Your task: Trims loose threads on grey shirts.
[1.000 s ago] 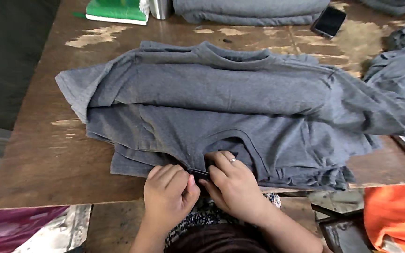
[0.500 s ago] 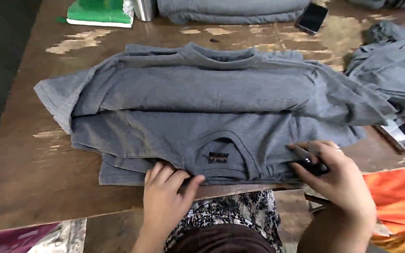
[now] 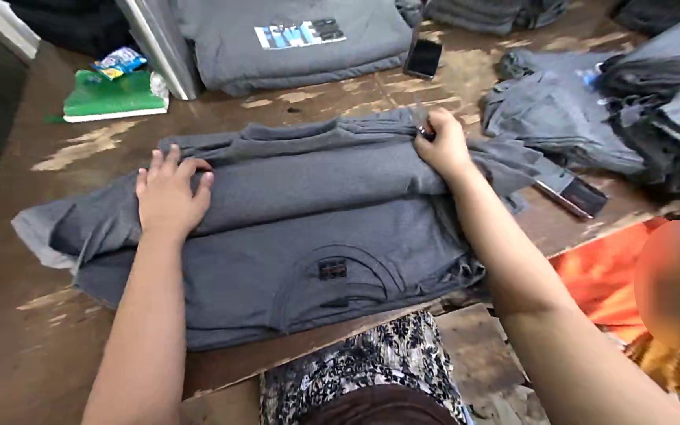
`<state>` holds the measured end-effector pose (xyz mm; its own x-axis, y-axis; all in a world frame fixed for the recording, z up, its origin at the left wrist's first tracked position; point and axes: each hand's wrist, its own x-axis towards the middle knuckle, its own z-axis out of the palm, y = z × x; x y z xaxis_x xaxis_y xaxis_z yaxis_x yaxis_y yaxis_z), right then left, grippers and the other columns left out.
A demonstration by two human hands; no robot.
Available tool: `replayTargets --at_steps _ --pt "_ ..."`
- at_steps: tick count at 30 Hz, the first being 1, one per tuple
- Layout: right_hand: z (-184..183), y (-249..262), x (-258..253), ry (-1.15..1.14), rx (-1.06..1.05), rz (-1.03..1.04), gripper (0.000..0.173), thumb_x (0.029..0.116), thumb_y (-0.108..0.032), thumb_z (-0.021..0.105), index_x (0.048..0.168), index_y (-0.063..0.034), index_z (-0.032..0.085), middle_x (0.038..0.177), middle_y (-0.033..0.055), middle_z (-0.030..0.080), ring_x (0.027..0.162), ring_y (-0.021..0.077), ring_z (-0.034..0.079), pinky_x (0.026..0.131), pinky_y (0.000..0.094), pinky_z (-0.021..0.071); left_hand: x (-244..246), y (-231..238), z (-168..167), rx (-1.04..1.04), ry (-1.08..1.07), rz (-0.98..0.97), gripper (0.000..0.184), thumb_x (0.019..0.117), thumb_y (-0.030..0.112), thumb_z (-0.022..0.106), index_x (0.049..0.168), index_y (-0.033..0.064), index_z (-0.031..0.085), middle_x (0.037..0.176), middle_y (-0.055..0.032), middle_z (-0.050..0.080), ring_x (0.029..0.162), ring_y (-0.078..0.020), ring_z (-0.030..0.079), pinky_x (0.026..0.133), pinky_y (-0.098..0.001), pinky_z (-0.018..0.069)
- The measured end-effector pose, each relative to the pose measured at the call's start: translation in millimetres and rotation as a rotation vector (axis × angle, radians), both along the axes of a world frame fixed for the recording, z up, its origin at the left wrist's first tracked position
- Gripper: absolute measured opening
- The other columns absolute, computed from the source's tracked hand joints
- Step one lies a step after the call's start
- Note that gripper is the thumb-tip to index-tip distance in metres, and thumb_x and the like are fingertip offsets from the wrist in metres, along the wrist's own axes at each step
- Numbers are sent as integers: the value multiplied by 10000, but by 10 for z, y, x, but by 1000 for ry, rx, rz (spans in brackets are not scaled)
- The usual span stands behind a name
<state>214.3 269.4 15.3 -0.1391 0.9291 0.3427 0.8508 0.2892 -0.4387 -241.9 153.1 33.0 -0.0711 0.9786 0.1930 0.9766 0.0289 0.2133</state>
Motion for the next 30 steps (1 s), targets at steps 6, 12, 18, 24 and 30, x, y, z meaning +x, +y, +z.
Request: replayTargets --at_steps 6,12,18,24,30 --pt "54 -1115 104 160 147 275 211 998 -185 570 915 9 583 867 140 574 739 198 558 653 343 488 684 -674 23 298 -118 -290 426 1042 329 540 1262 -16 661 1389 -248 582 1331 -450 504 1110 -604 373" --pt "-452 -2076 42 518 -75 451 227 933 -112 607 734 -72 508 671 -24 500 599 11 479 552 176 419 2163 -1599 -520 72 -116 -681 600 923 589 617 1454 315 577 1302 -108 693 1256 -382 617 1008 -692 417" --pt "-419 -2466 -69 695 -46 419 146 981 -121 620 868 -33 591 885 58 714 800 37 663 723 197 552 2471 -1628 -510 150 -1047 -573 813 951 263 669 1618 83 240 1374 -120 633 1263 -153 602 1115 -374 462" --pt "-342 -2550 -400 977 -95 397 236 916 -296 782 1038 -176 619 988 -82 724 929 42 711 833 253 618 2334 -1645 -394 55 -1116 -637 965 847 56 588 1630 8 25 1376 -175 622 1317 -197 579 1143 -384 453" --pt "-315 -2537 -597 983 -121 390 129 945 -82 676 941 -87 548 768 -63 658 694 -13 649 667 181 580 2327 -1656 -424 124 -869 -625 936 819 110 595 1614 -37 124 1248 -150 698 1222 -158 628 1101 -353 461"
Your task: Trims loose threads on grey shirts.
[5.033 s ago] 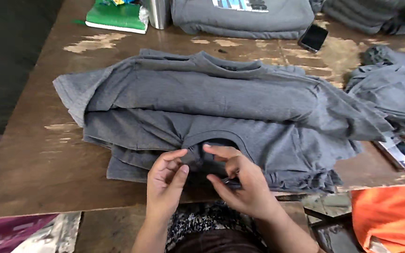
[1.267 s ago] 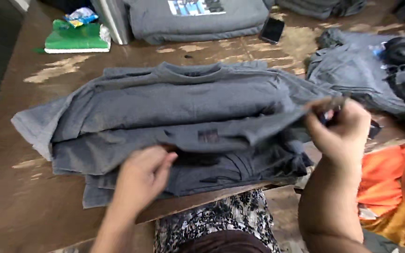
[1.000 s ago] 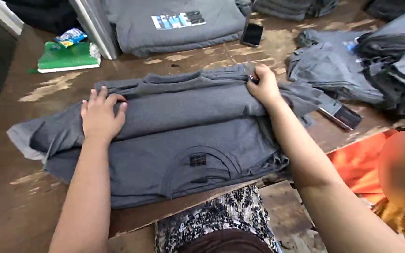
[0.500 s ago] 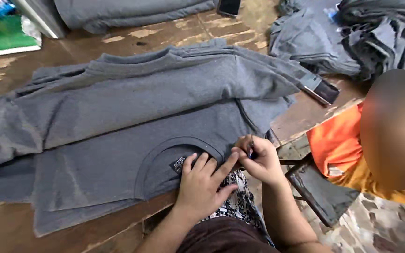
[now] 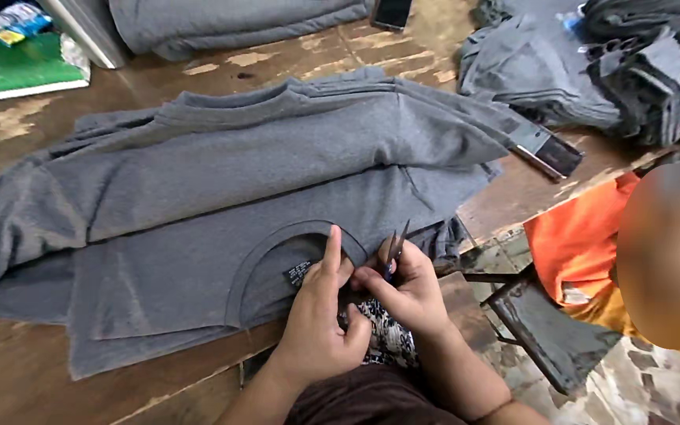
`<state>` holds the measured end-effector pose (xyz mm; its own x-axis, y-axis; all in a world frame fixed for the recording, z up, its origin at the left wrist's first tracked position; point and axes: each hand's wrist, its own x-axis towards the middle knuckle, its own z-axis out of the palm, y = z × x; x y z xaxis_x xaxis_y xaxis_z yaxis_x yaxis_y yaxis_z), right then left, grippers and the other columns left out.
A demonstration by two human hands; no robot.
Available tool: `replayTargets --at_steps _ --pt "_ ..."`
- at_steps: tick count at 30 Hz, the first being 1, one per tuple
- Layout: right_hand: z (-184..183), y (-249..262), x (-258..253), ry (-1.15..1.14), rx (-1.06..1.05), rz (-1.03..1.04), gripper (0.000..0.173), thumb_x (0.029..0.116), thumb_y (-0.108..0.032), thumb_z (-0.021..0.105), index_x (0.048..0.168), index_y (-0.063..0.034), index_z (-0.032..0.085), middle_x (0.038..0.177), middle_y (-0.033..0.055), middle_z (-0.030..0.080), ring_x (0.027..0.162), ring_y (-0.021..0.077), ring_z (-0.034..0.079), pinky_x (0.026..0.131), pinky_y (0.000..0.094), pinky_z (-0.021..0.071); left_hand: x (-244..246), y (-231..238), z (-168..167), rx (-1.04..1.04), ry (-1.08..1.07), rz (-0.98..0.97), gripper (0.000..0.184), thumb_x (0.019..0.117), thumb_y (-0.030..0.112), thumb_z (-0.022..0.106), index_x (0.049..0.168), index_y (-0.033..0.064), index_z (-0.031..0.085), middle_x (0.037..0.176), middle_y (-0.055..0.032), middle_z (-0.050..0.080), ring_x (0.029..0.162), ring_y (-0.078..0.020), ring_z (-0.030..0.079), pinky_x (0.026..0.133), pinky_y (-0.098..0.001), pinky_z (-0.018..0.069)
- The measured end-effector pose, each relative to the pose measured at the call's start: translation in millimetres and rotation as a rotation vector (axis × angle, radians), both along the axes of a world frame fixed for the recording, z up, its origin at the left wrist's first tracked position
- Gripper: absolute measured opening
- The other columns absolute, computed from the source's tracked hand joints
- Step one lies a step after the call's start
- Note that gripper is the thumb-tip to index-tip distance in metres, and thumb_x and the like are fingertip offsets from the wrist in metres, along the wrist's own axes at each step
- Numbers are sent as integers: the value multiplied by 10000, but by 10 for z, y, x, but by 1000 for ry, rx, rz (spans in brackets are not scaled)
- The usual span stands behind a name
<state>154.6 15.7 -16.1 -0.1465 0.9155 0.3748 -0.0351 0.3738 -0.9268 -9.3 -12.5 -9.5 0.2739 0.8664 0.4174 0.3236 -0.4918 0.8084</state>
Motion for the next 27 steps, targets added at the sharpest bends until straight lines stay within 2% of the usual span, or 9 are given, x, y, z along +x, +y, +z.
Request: replayTargets --at_steps 2,4,6,8,10,13,17,22,27 --pt "-20 -23 -16 28 31 5 125 965 -48 628 922 -107 527 772 -62 644 708 -17 639 678 172 568 -24 45 17 -28 -48 -22 899 832 59 591 1616 -9 155 1205 -130 716 1152 -112 655 1038 -289 507" --pt "-20 -34 10 35 87 -4 109 975 -66 618 909 -112 545 793 -60 638 724 -33 624 676 145 552 -25 119 35 -17 -94 -23 730 884 -7 601 1565 7 338 1144 -107 734 1077 -74 681 982 -240 540" --pt "-1 -55 53 -4 173 19 103 999 -87 594 915 -91 535 813 -17 624 759 -10 622 703 155 545 -14 202 40 34 -102 7 426 917 2 652 1343 27 633 1047 -97 747 974 -60 699 908 -210 561" --pt "31 -78 91 -81 278 36 98 1009 -99 569 923 -79 525 803 33 599 775 53 615 742 199 528 15 284 20 95 -130 20 166 957 67 690 1100 40 769 876 -64 703 826 -36 644 796 -163 535" --pt "70 -81 135 -159 353 70 94 1006 -97 552 924 -77 513 799 64 574 780 110 587 771 238 489 34 340 -22 131 -198 11 97 959 83 700 993 38 779 827 -46 673 780 -22 619 747 -146 524" --pt "50 -12 293 -356 326 50 163 1041 -194 566 938 -71 535 869 63 610 847 97 599 807 231 499 46 377 -49 81 -364 26 44 929 92 744 959 67 766 901 -7 691 839 -20 654 764 -163 569" --pt "-45 132 492 -728 320 -185 413 1012 -421 601 864 -36 628 710 67 590 675 152 565 682 332 486 -11 378 -24 -40 -524 -35 55 898 125 781 951 134 770 990 62 719 912 -6 676 798 -175 586" --pt "-7 190 426 -838 460 -166 414 1020 -414 567 815 -58 622 660 68 587 624 192 582 621 353 483 -75 368 -44 -34 -530 -161 76 902 131 782 974 149 766 1129 64 705 1064 -13 650 911 -198 563" --pt "-16 225 314 -819 461 -130 401 1056 -366 491 819 -68 619 604 56 567 559 179 570 542 344 446 -87 356 -50 -25 -511 -161 58 908 121 777 963 118 760 1152 17 708 1061 -41 665 910 -220 575"
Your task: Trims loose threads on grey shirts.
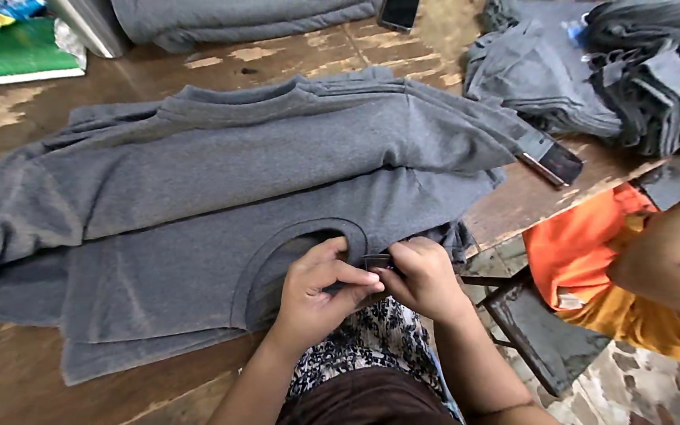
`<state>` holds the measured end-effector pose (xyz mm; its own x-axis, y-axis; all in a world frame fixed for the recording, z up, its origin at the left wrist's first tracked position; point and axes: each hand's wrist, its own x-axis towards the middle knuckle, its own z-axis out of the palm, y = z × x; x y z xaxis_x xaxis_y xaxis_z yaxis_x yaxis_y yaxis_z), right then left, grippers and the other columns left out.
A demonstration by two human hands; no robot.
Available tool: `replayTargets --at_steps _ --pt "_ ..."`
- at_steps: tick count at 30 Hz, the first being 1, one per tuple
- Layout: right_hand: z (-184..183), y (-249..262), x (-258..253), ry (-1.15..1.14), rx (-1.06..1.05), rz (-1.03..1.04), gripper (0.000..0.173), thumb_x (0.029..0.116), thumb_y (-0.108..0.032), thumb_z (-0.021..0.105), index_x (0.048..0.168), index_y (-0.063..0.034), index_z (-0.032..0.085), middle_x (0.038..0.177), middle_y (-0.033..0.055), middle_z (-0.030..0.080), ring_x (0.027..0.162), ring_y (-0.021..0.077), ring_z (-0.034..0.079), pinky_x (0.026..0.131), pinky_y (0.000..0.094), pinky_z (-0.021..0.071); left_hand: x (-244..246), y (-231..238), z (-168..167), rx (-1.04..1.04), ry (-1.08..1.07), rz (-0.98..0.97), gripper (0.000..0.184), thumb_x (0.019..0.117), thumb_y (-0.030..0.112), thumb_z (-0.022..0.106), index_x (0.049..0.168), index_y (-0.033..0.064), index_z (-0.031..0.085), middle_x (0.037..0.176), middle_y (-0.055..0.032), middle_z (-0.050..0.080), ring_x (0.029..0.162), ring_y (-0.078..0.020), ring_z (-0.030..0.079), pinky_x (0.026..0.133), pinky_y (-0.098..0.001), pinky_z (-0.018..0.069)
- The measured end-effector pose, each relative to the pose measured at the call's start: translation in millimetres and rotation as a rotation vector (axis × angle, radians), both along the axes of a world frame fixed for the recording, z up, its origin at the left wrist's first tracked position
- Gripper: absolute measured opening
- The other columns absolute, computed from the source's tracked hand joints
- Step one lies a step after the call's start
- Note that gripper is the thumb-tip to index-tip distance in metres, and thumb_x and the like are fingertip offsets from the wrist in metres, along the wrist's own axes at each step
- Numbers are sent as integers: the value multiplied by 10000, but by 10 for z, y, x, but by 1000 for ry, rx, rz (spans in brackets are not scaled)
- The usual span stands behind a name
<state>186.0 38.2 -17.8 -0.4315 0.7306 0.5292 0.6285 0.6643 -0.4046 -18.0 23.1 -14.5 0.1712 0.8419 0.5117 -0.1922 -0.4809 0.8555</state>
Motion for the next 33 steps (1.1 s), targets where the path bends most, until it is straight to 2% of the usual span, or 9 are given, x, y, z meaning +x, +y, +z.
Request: replayTargets --at_steps 9,12,16,20,23,26,28,31,33 --pt "89 -99 51 144 -161 68 439 1083 -381 445 841 -49 600 616 42 539 577 119 542 570 301 453 -42 -69 46 -16 -2 -82 68 909 144 783 972 131 762 1209 -22 705 1140 -90 658 988 -288 566" --pt "198 -131 19 410 -205 74 351 1055 -387 553 909 -69 534 709 -16 507 651 -15 493 625 151 442 -65 -238 153 60 363 -44 89 942 172 732 921 108 791 1220 -174 711 1216 -213 648 1064 -360 517" --pt "136 4 -116 323 -490 78 356 915 -365 731 857 -59 558 698 -40 535 621 -16 483 565 161 409 105 -446 139 322 949 114 157 931 79 622 851 136 744 971 -99 746 1034 -272 718 966 -436 558" --pt "122 83 -145 237 -470 97 136 909 -127 612 812 -48 558 662 -18 515 594 3 478 550 166 396 129 -383 -112 331 735 290 176 951 34 601 920 66 772 960 -83 783 988 -208 748 941 -317 570" --pt "61 29 -176 546 -340 2 92 880 -56 634 863 -78 547 732 -59 563 636 -40 514 582 127 444 110 -288 -139 92 404 335 113 972 40 636 960 -1 741 960 -100 756 933 -102 718 883 -203 568" --pt "-12 -12 -267 899 -362 -28 207 879 -15 669 903 -175 539 794 -84 627 673 -18 574 616 154 498 119 -266 -133 -107 199 358 84 965 4 631 996 -54 684 973 -89 719 867 -61 708 789 -209 612" --pt "-69 -47 -341 1100 -442 -14 213 890 -20 688 900 -190 560 787 -69 634 680 12 606 634 187 537 118 -257 -105 -169 211 347 144 973 49 645 1058 -65 669 1001 -95 712 873 -64 706 792 -213 610" --pt "-83 -96 -425 1249 -533 12 195 901 -29 684 887 -184 568 778 -61 627 686 27 619 656 210 562 113 -231 -10 -235 301 265 493 895 264 796 1256 -44 664 1163 -136 697 916 -75 697 808 -218 604" --pt "-83 -113 -436 1278 -560 31 187 902 -29 686 897 -180 576 781 -57 630 695 33 625 671 220 568 145 -198 28 -231 339 257 421 873 251 811 1209 11 725 1161 -104 720 925 -57 697 821 -198 588"
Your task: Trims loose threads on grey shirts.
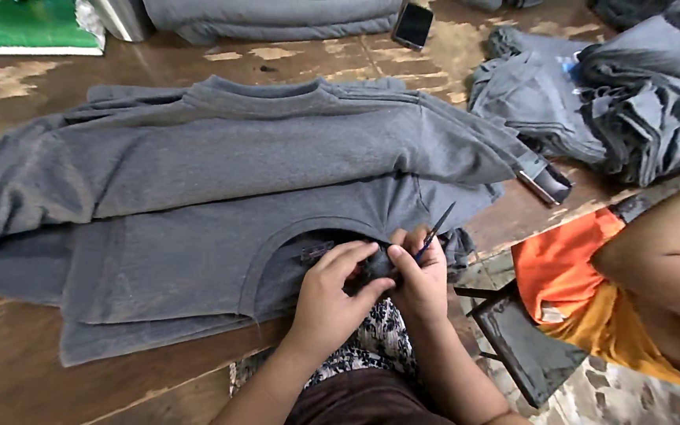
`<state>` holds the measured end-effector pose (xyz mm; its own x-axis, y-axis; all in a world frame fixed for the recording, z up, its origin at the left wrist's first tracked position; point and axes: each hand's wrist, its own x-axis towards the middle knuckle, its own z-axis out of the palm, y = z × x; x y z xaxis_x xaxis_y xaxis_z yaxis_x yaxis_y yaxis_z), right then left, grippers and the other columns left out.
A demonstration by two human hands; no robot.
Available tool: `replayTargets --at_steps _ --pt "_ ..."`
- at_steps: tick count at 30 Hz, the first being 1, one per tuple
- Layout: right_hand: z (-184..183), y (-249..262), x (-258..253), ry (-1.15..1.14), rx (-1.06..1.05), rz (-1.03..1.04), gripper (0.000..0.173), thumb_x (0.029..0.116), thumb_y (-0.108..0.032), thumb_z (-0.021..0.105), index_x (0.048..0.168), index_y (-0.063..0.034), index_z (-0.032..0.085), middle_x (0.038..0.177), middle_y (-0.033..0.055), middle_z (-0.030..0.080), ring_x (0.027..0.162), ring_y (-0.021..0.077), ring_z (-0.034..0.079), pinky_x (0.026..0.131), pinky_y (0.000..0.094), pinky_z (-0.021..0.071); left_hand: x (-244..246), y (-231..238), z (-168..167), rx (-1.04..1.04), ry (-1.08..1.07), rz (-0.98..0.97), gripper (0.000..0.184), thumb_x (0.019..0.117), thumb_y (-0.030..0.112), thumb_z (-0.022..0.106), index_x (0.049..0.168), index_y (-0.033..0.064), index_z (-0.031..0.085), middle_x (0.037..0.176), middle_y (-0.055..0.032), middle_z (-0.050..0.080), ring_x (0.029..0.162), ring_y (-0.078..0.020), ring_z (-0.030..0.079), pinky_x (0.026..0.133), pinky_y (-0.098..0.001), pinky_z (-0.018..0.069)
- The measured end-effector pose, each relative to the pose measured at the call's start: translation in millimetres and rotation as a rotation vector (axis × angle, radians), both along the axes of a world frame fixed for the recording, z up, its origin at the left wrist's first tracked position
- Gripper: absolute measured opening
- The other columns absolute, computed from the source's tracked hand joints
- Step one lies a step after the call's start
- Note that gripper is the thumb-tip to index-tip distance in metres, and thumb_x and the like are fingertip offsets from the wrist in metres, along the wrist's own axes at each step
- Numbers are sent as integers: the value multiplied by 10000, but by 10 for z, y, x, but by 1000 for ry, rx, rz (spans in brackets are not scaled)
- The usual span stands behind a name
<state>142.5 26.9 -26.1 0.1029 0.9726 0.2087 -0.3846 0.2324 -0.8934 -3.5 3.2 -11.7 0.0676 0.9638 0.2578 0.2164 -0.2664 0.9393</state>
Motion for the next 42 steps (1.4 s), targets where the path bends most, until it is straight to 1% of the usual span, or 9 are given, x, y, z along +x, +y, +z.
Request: replayTargets --at_steps 5,8,12,16,26,33,35,38,42 --pt "-6 21 16 46 -10 -12 196 886 -10 704 871 -166 585 770 -40 639 640 25 609 597 186 540 -18 -4 -94 188 -125 46 66 883 17 753 922 -37 756 961 -109 765 934 -99 742 843 -211 609" --pt "-13 20 74 -99 39 -9 189 903 -36 710 906 -179 587 812 -59 657 686 7 622 630 174 543 -58 -38 -121 187 -99 16 51 927 15 692 931 -29 718 966 -94 742 908 -69 716 824 -193 596" --pt "95 24 462 -801 231 109 236 974 -234 673 872 -53 561 758 -30 557 680 -32 505 627 132 434 -37 -72 -89 71 -226 -18 48 925 -8 659 958 -43 658 974 -73 705 856 -37 684 771 -179 588" --pt "197 -107 730 -1248 330 211 409 998 -383 632 777 -43 579 652 44 516 586 94 484 534 242 401 -5 -140 -18 -25 -435 -37 126 901 -52 657 949 18 565 966 -17 689 846 -30 676 752 -194 594" --pt "103 -369 310 -1451 232 -55 400 1019 -371 470 779 -74 590 550 28 486 461 163 501 425 338 389 92 -186 -92 147 -363 11 192 850 -57 724 930 24 570 909 -42 731 865 -58 719 782 -206 608" --pt "258 -373 562 -1323 108 47 475 1062 -413 501 867 -1 636 636 80 586 543 147 556 512 331 457 -600 -78 242 88 -100 -726 353 995 327 667 863 1 695 797 -58 729 757 -28 691 727 -171 557" --pt "358 -338 630 -1417 83 114 486 1040 -436 534 869 6 644 662 114 608 565 213 584 530 393 470 -638 -56 260 108 -44 -660 434 943 459 711 978 26 712 896 -37 731 866 -30 678 812 -184 553" --pt "456 -304 648 -1512 49 162 478 1019 -442 555 877 2 660 697 140 638 605 274 627 548 451 476 -431 -44 251 109 197 -244 522 903 541 715 1054 40 722 943 -54 715 858 -66 649 741 -194 531" --pt "488 -319 588 -1565 62 175 461 1015 -441 558 868 -17 663 688 130 635 606 279 634 540 451 471 -138 -36 149 29 404 -3 329 925 277 710 1167 54 699 940 1 756 884 -115 709 791 -273 578"
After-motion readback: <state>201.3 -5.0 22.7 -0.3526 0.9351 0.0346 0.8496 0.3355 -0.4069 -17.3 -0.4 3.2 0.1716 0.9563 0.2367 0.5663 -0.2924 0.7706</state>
